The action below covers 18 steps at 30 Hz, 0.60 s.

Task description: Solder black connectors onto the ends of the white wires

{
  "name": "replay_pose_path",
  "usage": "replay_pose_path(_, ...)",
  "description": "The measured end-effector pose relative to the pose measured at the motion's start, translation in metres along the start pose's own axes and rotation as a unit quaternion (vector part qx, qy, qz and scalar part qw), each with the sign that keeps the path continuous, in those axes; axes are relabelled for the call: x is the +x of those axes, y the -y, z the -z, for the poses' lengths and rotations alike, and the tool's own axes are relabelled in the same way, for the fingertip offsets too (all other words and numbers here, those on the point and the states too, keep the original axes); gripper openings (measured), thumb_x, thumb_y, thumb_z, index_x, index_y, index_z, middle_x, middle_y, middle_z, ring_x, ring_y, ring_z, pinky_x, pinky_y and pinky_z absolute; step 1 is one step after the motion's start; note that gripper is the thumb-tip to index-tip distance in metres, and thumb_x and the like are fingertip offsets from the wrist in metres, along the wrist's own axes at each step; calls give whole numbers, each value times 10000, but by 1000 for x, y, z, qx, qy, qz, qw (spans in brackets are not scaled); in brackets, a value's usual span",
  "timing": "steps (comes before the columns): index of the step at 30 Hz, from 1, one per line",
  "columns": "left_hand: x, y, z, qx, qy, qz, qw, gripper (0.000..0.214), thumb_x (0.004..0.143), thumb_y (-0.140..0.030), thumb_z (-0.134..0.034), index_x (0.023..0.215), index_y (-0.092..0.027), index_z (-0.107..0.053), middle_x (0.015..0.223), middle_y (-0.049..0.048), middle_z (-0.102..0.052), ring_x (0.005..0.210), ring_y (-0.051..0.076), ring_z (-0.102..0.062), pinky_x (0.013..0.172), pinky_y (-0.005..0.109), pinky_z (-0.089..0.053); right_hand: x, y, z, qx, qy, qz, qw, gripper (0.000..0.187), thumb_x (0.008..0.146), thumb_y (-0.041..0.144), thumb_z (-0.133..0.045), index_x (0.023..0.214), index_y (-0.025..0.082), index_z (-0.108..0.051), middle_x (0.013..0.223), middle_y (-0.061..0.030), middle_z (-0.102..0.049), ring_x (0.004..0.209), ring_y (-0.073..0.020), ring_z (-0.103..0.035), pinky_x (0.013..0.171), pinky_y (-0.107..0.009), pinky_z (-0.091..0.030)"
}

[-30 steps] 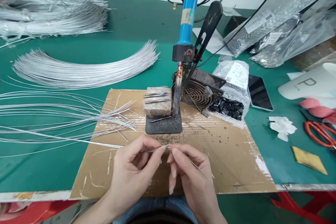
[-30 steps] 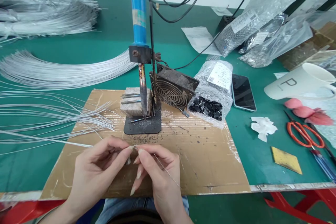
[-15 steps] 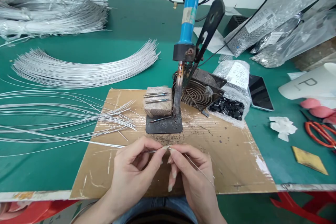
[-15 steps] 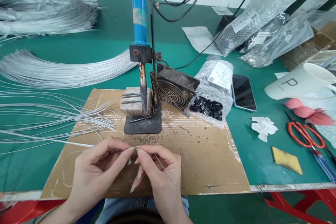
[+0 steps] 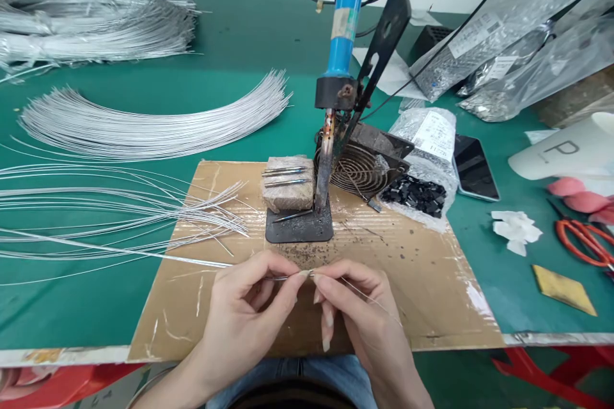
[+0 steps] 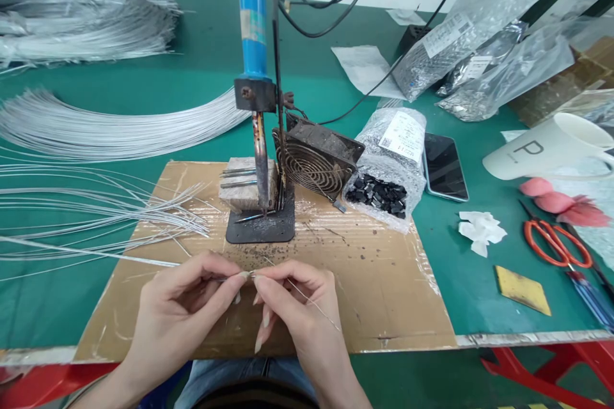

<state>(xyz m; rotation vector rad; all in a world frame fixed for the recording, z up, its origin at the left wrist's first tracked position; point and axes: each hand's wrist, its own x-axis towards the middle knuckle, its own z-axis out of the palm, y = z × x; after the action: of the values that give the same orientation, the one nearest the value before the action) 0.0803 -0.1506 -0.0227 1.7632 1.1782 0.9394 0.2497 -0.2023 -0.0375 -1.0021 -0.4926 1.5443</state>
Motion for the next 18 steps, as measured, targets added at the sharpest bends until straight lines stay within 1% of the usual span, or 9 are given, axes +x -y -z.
replay_pose_path(3,2,-4,0,2,-11,6,1000,156,955,-200,-728,801,-219,-745,632,-35,-721,493,96,-616,466,179,-422,-1,-1,-4,18,-8,8,1000,164,930,384,-891,901,222,-888,710,18,-745,429,-59,-654,442,-136,-553)
replay_pose_path(7,4,-9,0,10,-24,5,1000,166,942,-196,-728,778,-213,-746,619,-28,-735,478,98,-628,459,170,-441,0,-4,-9,34,-12,26,999,179,924,402,-893,922,222,-898,702,15,-740,409,-50,-621,427,-139,-556)
replay_pose_path(10,5,-10,0,26,-31,-6,999,163,940,-193,-728,780,-212,-751,611,-31,-738,469,91,-615,459,164,-441,-1,-6,-13,45,-27,31,998,179,916,404,-899,916,225,-899,700,14,-735,413,-52,-618,415,-140,-551)
replay_pose_path(15,4,-9,0,32,-40,-16,999,164,946,-197,-732,784,-217,-750,605,-43,-721,466,83,-589,460,158,-439,-6,-7,-25,70,-80,19,994,183,880,405,-928,902,226,-894,698,21,-726,429,-49,-622,426,-131,-548)
replay_pose_path(18,3,-8,-1,30,-49,-18,998,154,940,-193,-739,790,-223,-748,614,-46,-722,480,86,-605,460,156,-440,-5,-11,-29,92,-79,34,992,198,861,410,-941,892,220,-896,683,24,-725,393,-44,-610,399,-122,-528)
